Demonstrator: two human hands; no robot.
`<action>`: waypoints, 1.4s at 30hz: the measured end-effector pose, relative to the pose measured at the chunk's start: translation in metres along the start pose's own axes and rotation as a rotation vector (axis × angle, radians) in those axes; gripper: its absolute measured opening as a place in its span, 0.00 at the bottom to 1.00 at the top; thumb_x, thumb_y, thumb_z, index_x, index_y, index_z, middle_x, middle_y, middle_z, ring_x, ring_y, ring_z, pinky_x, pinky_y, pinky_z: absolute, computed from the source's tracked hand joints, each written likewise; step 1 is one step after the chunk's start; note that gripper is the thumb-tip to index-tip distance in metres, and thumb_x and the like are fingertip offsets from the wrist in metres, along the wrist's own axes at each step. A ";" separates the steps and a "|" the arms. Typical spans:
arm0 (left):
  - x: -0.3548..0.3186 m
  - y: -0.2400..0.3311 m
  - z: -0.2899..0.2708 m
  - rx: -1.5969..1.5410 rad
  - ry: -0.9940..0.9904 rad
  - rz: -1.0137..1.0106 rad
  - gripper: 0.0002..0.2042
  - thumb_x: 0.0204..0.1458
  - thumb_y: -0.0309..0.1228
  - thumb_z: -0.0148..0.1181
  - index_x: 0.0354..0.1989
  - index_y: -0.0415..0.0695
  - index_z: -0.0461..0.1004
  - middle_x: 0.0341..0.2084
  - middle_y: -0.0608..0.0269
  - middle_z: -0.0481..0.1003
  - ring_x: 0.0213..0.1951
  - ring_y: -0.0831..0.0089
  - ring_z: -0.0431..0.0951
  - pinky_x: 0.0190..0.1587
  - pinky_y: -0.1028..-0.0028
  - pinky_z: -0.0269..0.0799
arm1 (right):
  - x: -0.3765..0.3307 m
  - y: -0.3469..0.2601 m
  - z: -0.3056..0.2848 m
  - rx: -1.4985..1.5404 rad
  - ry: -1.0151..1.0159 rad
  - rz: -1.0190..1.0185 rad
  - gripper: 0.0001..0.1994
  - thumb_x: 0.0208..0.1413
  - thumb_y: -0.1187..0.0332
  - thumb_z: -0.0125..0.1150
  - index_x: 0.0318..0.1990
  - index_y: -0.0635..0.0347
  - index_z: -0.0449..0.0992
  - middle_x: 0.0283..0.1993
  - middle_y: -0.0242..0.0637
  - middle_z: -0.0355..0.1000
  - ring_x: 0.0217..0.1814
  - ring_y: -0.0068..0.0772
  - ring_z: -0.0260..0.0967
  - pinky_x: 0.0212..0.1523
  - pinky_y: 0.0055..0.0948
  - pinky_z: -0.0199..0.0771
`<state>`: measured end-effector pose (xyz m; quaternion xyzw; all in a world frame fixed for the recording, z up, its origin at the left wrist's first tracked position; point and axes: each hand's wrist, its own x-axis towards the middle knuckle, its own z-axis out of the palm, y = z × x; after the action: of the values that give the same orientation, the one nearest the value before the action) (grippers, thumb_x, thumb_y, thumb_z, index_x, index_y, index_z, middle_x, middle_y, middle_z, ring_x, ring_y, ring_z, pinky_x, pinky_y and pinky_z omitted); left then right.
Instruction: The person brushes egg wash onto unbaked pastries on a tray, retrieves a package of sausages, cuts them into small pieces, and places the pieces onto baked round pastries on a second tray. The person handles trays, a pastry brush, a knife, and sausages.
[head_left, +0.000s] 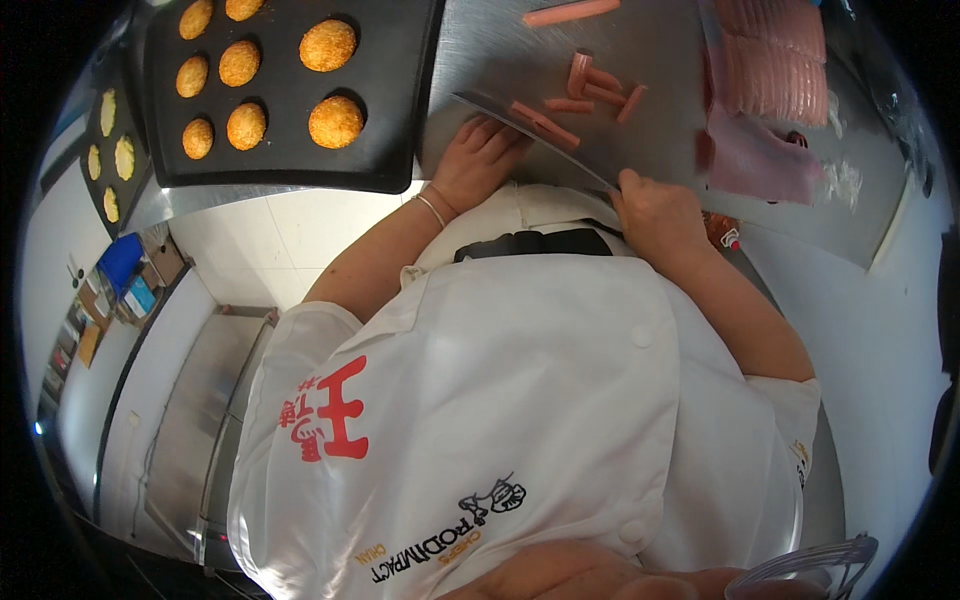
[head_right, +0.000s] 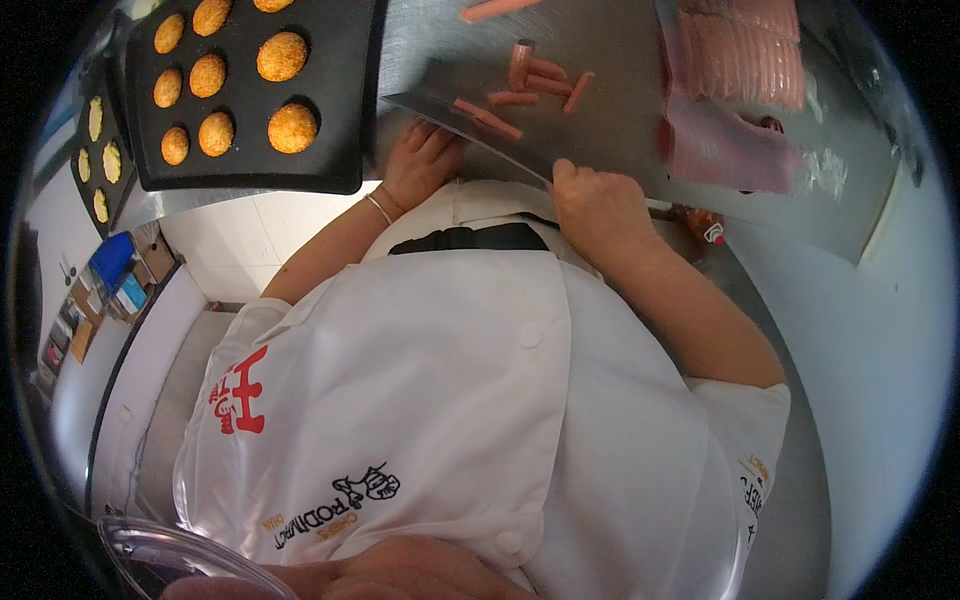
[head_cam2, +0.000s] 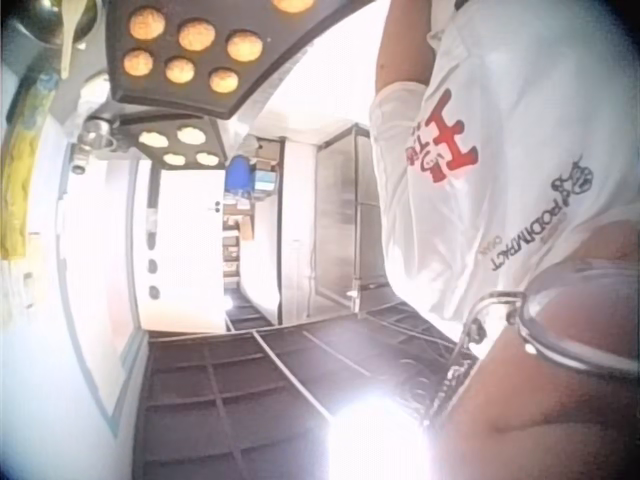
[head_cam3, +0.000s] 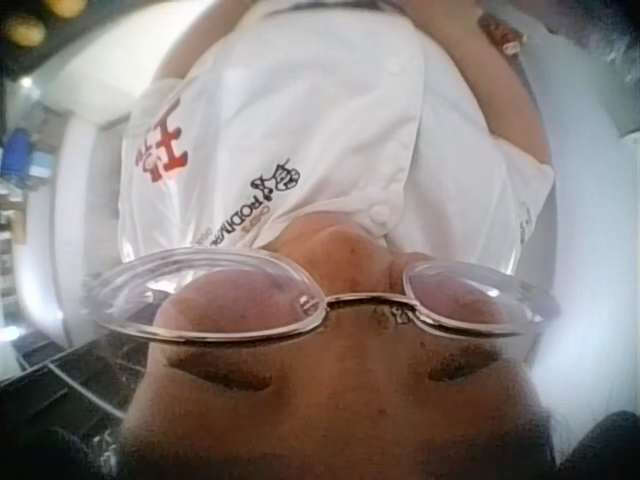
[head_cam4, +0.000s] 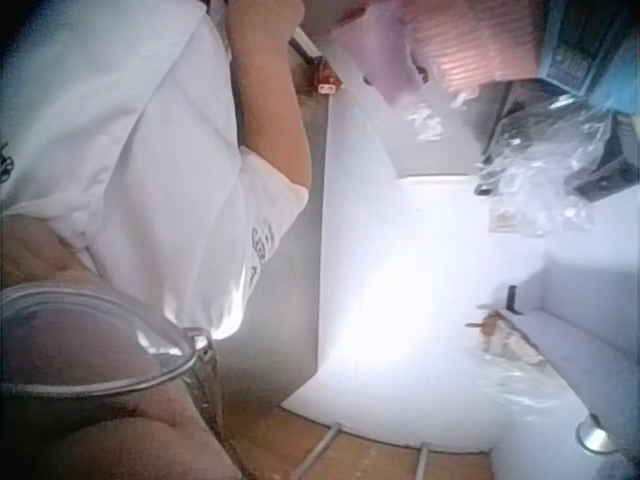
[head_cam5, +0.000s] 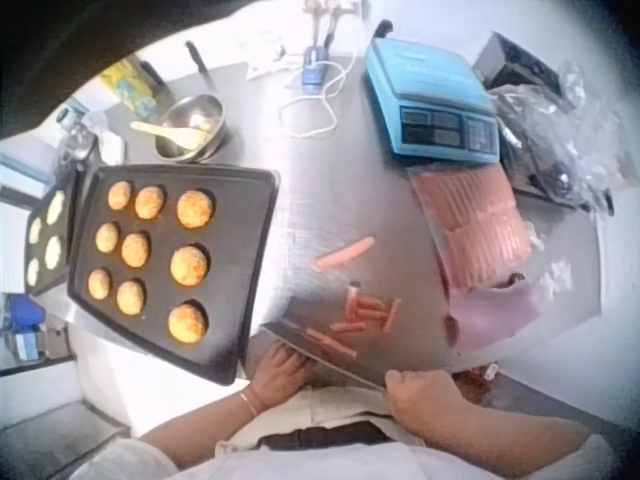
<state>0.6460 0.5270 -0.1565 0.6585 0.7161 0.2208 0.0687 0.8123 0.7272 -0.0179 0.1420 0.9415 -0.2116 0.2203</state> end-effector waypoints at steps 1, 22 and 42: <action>0.001 0.000 -0.002 -0.014 0.005 -0.001 0.19 0.48 0.28 0.54 0.51 0.50 0.74 0.53 0.66 0.68 0.57 0.65 0.65 0.61 0.60 0.61 | 0.001 0.000 0.001 0.004 -0.003 0.002 0.09 0.56 0.65 0.57 0.28 0.59 0.68 0.21 0.44 0.73 0.24 0.44 0.75 0.25 0.37 0.75; 0.056 -0.006 -0.017 -0.070 -0.019 -0.034 0.17 0.44 0.23 0.55 0.46 0.49 0.75 0.38 0.64 0.70 0.43 0.63 0.70 0.47 0.67 0.69 | -0.019 0.025 0.034 0.174 0.518 -0.002 0.15 0.50 0.72 0.58 0.48 0.54 0.75 0.29 0.38 0.73 0.30 0.42 0.72 0.31 0.40 0.71; 0.150 0.023 -0.010 -0.001 -0.005 -0.055 0.09 0.49 0.34 0.62 0.36 0.47 0.74 0.37 0.58 0.74 0.39 0.56 0.76 0.40 0.62 0.76 | -0.039 0.057 0.046 -0.229 0.773 0.025 0.22 0.45 0.73 0.56 0.49 0.39 0.79 0.28 0.26 0.67 0.33 0.28 0.65 0.36 0.29 0.61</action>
<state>0.6441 0.6720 -0.1092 0.6391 0.7337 0.2174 0.0771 0.8829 0.7483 -0.0560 0.1973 0.9707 -0.0338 -0.1329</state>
